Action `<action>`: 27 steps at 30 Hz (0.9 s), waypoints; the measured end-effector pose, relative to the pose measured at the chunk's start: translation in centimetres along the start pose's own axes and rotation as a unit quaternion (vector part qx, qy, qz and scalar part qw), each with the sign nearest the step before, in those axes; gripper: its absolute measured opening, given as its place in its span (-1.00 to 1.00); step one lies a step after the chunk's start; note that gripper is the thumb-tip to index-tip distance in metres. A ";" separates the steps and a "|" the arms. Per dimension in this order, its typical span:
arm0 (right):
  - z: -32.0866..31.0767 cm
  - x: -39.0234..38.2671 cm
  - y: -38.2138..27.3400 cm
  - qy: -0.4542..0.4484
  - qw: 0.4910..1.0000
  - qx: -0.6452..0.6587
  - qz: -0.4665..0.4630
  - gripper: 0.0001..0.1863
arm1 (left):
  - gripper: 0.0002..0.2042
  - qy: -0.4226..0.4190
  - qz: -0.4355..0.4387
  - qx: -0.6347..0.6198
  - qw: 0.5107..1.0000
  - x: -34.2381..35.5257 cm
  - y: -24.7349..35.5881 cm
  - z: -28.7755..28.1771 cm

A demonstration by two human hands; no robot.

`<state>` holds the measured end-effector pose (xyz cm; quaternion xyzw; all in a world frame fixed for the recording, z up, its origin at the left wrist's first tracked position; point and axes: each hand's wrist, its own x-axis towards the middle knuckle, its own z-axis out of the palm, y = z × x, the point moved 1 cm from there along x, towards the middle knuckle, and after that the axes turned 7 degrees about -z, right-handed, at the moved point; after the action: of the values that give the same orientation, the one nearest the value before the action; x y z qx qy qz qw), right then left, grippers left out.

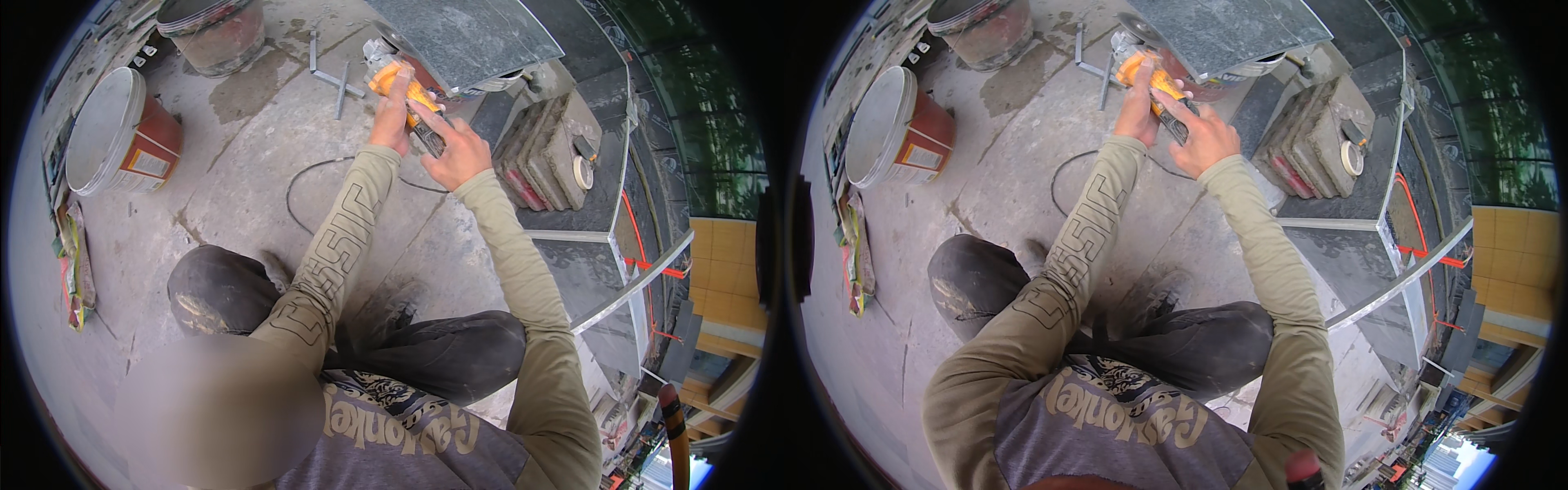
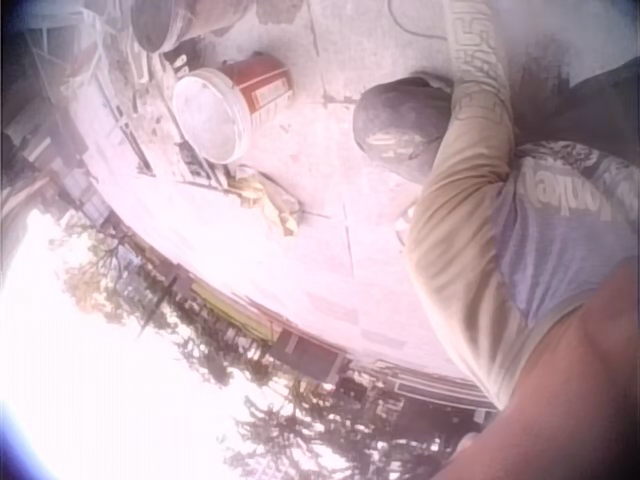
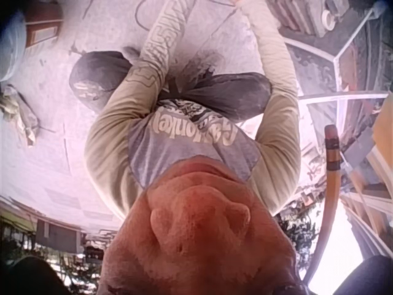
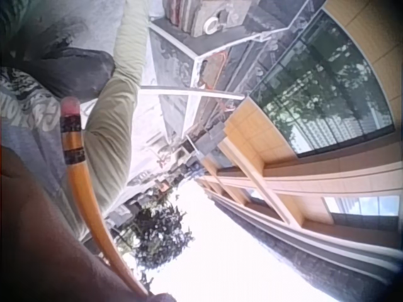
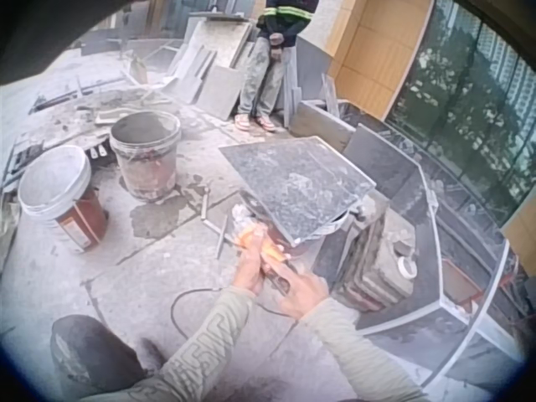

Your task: The person uses an angle grinder to cut a dark tile, then lifts and fits the tile into a curved section of a tiled structure.

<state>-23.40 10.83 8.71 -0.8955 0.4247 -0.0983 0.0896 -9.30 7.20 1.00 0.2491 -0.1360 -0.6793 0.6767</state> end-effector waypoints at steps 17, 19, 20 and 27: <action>0.7 3.9 -0.5 0.004 0.999 -0.033 -0.008 -0.06 | -0.45 0.007 -0.012 -0.010 1.000 3.2 2.1 -1.8; 0.7 4.3 -0.7 -0.010 0.999 -0.034 -0.002 -0.04 | -0.45 0.006 -0.021 -0.019 1.000 3.4 2.4 -1.8; 0.6 4.5 -0.9 -0.017 0.999 -0.035 0.000 -0.04 | -0.46 0.005 -0.023 -0.019 1.000 3.4 2.5 -2.0; 0.1 6.0 -1.8 -0.050 0.998 -0.037 0.022 -0.04 | -0.48 -0.007 -0.029 -0.021 0.999 4.5 3.5 -2.5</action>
<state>-18.30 7.30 9.69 -0.8926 0.4424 -0.0352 0.0799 -4.88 2.98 0.05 0.2340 -0.1188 -0.7032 0.6608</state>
